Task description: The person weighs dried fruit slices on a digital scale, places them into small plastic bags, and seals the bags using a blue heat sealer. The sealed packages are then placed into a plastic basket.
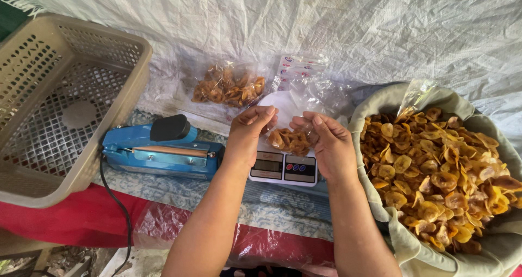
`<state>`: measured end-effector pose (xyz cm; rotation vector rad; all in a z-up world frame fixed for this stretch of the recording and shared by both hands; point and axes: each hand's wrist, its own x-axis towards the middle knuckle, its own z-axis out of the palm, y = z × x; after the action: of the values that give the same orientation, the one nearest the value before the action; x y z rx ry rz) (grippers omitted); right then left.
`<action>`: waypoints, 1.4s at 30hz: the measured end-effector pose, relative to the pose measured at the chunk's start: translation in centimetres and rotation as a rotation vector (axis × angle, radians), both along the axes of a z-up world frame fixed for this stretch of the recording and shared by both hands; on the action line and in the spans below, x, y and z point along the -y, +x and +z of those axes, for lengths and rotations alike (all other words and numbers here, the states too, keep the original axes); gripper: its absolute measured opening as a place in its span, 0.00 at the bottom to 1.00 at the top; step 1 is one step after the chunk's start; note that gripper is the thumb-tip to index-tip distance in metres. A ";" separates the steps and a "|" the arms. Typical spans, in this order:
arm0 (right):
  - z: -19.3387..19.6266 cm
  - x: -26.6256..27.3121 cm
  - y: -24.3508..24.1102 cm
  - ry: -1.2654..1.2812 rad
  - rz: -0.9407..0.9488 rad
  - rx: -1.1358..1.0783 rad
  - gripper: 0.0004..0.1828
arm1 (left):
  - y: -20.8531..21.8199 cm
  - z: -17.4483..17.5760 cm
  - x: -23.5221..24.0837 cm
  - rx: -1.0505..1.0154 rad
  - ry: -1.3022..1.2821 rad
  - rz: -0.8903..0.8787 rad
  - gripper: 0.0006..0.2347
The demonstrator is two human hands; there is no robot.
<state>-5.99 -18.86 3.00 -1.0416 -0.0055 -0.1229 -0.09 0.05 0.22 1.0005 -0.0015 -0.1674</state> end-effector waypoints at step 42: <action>0.0 -18.8 2.9 -0.946 0.390 0.347 0.15 | -16.9 4.1 -10.2 0.081 -0.231 0.485 0.22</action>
<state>-3.12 -0.11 3.05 -1.9256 -0.6303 0.0709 -17.04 10.25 4.28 0.7520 0.1439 0.3114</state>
